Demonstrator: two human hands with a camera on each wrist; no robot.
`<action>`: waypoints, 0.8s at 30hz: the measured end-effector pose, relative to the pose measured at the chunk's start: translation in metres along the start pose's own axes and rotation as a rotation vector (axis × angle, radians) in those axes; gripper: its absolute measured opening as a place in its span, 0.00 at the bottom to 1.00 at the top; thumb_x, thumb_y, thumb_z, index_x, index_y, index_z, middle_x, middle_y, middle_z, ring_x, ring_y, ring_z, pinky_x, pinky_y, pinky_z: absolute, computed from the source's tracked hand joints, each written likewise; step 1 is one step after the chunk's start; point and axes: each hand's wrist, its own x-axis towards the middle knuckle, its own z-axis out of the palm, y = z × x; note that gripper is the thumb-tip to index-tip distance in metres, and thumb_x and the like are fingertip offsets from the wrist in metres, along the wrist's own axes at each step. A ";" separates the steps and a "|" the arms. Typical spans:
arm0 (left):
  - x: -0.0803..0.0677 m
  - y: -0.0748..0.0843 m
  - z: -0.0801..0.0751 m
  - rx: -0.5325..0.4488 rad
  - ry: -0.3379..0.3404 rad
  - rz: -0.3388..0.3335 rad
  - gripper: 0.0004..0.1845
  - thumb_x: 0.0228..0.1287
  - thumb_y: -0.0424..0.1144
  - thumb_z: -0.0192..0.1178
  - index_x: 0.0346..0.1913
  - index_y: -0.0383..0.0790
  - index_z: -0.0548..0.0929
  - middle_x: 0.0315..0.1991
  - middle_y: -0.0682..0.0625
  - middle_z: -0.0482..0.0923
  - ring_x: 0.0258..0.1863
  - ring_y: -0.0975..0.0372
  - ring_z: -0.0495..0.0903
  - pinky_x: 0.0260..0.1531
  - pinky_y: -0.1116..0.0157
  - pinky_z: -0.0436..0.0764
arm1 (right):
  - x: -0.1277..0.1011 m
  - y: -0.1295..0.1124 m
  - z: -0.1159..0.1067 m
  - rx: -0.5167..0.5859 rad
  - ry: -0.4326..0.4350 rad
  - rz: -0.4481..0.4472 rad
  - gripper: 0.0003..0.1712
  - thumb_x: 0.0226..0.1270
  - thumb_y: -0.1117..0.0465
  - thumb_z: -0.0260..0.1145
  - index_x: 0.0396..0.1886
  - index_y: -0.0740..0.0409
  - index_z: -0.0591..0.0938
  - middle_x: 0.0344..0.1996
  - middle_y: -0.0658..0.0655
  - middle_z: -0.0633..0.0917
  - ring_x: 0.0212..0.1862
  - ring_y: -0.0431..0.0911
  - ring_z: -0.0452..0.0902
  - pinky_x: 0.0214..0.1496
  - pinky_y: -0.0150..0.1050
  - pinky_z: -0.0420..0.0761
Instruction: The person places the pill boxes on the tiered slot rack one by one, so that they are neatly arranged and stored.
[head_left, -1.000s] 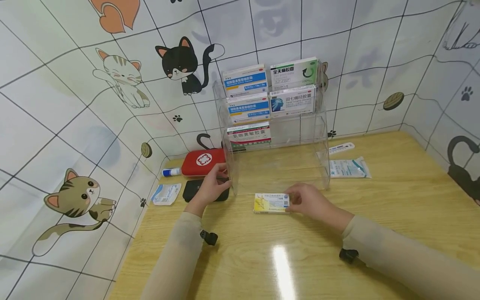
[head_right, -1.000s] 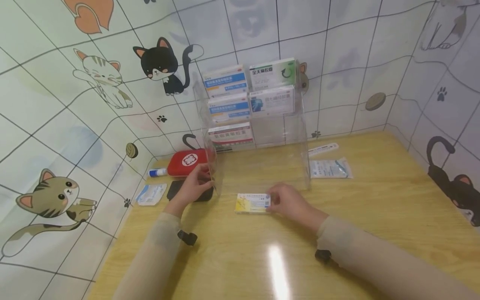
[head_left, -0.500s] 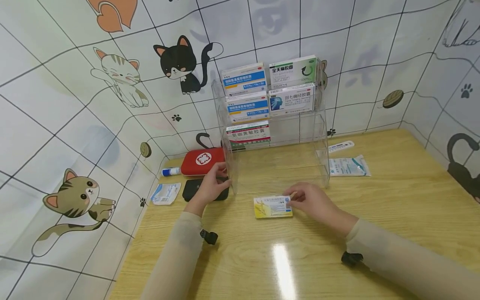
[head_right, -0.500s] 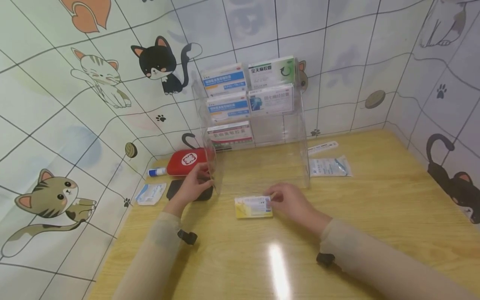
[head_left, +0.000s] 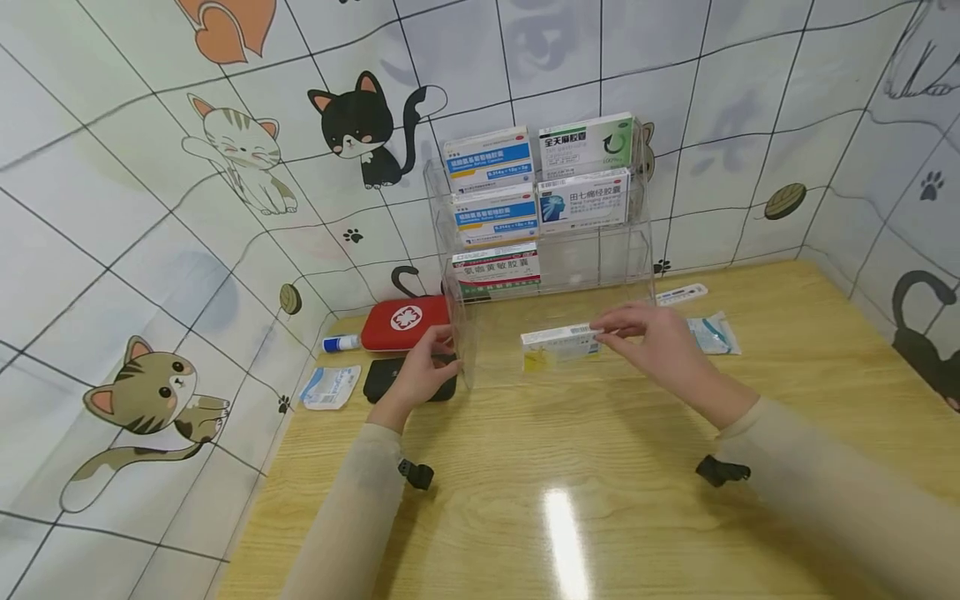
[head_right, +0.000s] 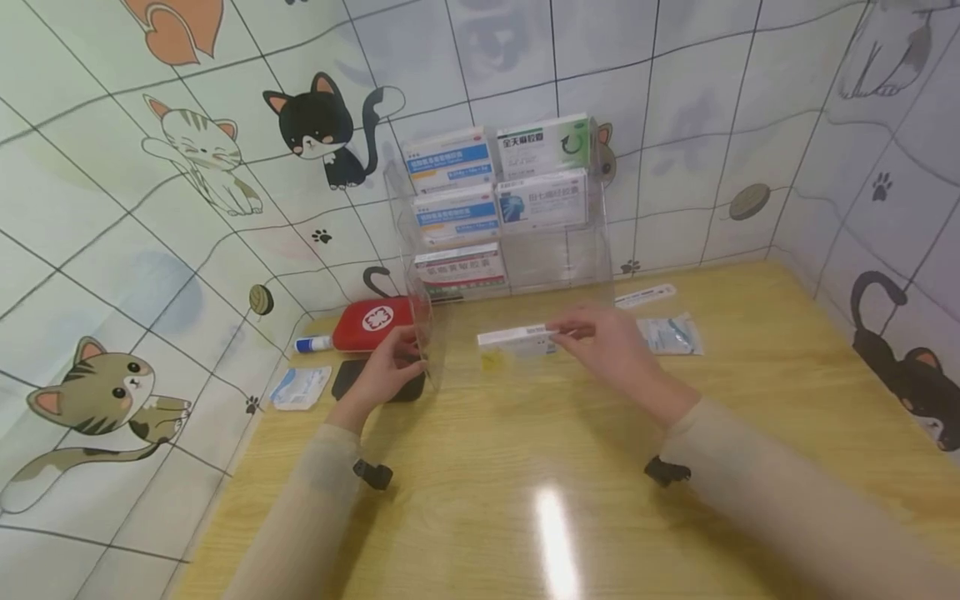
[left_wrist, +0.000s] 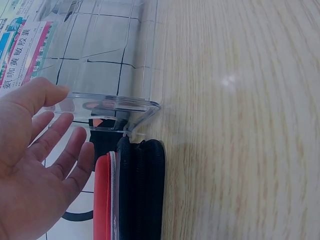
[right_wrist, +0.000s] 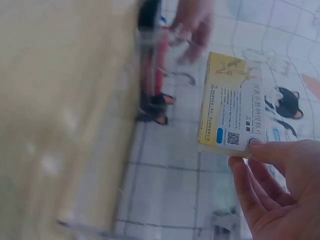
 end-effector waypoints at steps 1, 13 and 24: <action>0.000 0.000 -0.001 0.001 0.002 -0.003 0.31 0.69 0.34 0.67 0.71 0.48 0.68 0.65 0.46 0.75 0.60 0.52 0.78 0.58 0.50 0.82 | 0.006 -0.001 -0.006 -0.011 0.026 -0.007 0.09 0.67 0.62 0.74 0.46 0.49 0.91 0.50 0.53 0.89 0.41 0.49 0.90 0.42 0.42 0.88; -0.001 0.002 -0.002 -0.001 -0.014 -0.008 0.32 0.69 0.35 0.67 0.73 0.45 0.67 0.65 0.44 0.75 0.60 0.51 0.77 0.58 0.50 0.82 | 0.067 -0.011 -0.064 -0.055 0.342 -0.173 0.09 0.68 0.63 0.73 0.46 0.55 0.91 0.48 0.51 0.89 0.39 0.14 0.74 0.42 0.13 0.74; 0.000 0.000 -0.002 0.007 -0.011 -0.005 0.33 0.69 0.35 0.67 0.73 0.47 0.68 0.65 0.46 0.75 0.59 0.53 0.77 0.57 0.52 0.83 | 0.083 -0.006 -0.070 -0.160 0.218 0.025 0.11 0.73 0.62 0.69 0.51 0.56 0.90 0.56 0.56 0.87 0.47 0.51 0.85 0.45 0.28 0.81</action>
